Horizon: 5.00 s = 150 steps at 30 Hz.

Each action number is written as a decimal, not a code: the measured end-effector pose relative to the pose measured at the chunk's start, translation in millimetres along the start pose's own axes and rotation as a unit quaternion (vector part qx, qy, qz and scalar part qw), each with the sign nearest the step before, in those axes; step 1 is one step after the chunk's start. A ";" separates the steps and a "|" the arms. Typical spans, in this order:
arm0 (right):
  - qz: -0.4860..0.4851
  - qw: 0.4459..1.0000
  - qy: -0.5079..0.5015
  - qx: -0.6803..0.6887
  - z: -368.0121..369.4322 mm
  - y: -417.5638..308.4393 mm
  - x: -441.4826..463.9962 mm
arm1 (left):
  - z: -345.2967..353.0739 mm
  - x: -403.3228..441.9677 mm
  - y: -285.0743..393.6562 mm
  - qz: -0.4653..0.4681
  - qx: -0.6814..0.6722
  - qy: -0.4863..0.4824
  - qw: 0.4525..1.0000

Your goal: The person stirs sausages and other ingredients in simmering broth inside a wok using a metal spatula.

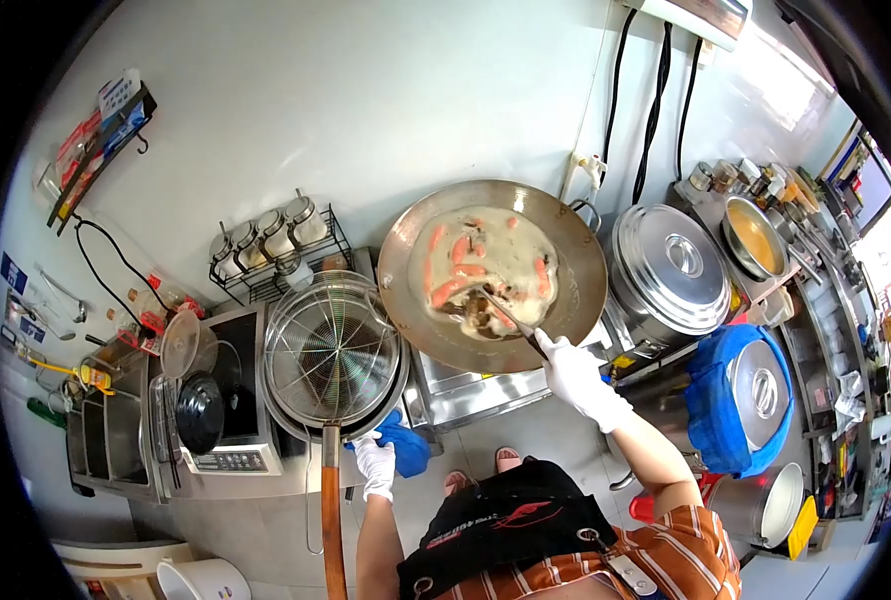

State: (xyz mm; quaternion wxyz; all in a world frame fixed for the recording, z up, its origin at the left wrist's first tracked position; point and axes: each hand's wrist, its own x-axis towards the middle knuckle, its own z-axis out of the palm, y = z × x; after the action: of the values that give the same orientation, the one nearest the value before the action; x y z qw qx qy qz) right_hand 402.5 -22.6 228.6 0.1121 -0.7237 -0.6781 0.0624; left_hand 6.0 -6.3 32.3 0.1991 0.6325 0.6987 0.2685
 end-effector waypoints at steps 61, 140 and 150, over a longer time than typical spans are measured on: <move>0.020 0.997 0.043 -0.065 -16.3 55.2 6.7 | 1.5 0.8 -0.7 -0.018 -0.005 -0.004 1.000; -0.027 0.998 -0.021 -0.043 -40.8 22.9 -27.4 | 5.7 -0.4 -3.0 -0.010 -0.006 0.021 1.000; -0.031 0.997 0.074 -0.008 30.8 22.2 42.3 | 1.9 -1.5 4.2 -0.028 -0.002 0.013 1.000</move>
State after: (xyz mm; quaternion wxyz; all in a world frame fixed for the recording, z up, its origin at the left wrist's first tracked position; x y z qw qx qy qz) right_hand 419.5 20.7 195.9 0.1577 -0.7056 -0.6908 -0.0005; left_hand 10.6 -7.3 33.4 0.1988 0.6085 0.7182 0.2729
